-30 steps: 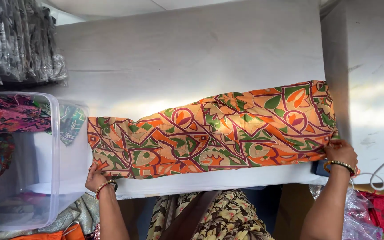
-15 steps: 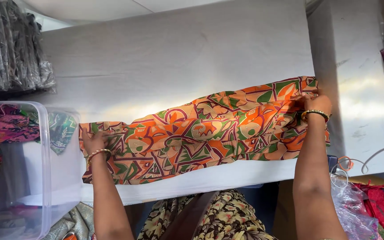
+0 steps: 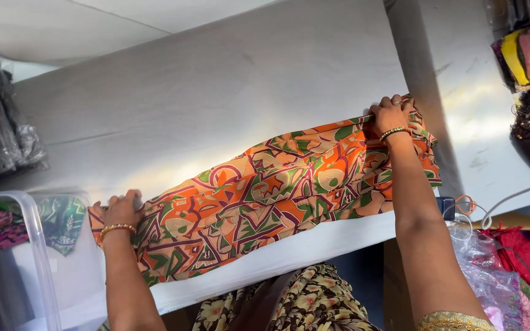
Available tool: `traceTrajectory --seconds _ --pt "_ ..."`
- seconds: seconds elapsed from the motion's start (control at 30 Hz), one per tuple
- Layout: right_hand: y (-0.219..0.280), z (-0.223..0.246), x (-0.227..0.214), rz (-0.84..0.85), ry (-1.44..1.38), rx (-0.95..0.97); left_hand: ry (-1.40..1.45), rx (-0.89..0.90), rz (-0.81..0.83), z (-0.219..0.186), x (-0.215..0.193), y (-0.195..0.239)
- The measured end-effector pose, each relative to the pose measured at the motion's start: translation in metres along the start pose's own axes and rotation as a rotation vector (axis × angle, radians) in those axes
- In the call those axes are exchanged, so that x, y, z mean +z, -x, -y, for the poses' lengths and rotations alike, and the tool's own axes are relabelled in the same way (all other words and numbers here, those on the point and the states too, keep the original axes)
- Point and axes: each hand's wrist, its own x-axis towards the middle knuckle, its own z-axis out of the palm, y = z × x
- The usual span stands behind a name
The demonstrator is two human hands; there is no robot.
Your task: The person folds a large piece of orange patterned fabric on a white table. They smooth the fabric, fold it in half lengthwise, and then fold it multiple times into a compact rectangular shape. The person handles the fabric by hand throughout the process.
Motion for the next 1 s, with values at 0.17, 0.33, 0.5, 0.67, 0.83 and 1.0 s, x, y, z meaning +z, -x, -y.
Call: traceTrajectory --seconds 0.17,0.33,0.5,0.67,0.83,1.0 --pt "0.001 -0.029 0.013 -0.189 -0.038 -0.104 -0.102 0.125 -0.100 0.038 0.028 -0.014" --pt "0.000 -0.043 -0.001 -0.019 -0.136 -0.076 0.015 0.062 -0.023 0.049 0.021 -0.018" --pt "-0.019 -0.074 0.033 0.093 0.114 -0.016 -0.017 0.004 0.099 0.070 0.025 -0.034" --pt "-0.021 -0.062 -0.011 0.005 -0.047 -0.024 0.059 -0.043 0.063 0.085 0.022 -0.046" --pt "-0.046 -0.066 -0.006 -0.036 0.031 -0.009 0.141 0.001 -0.039 0.093 0.015 -0.064" --pt "-0.073 -0.062 -0.022 -0.106 0.115 0.067 0.210 -0.053 -0.134 0.069 -0.034 -0.064"
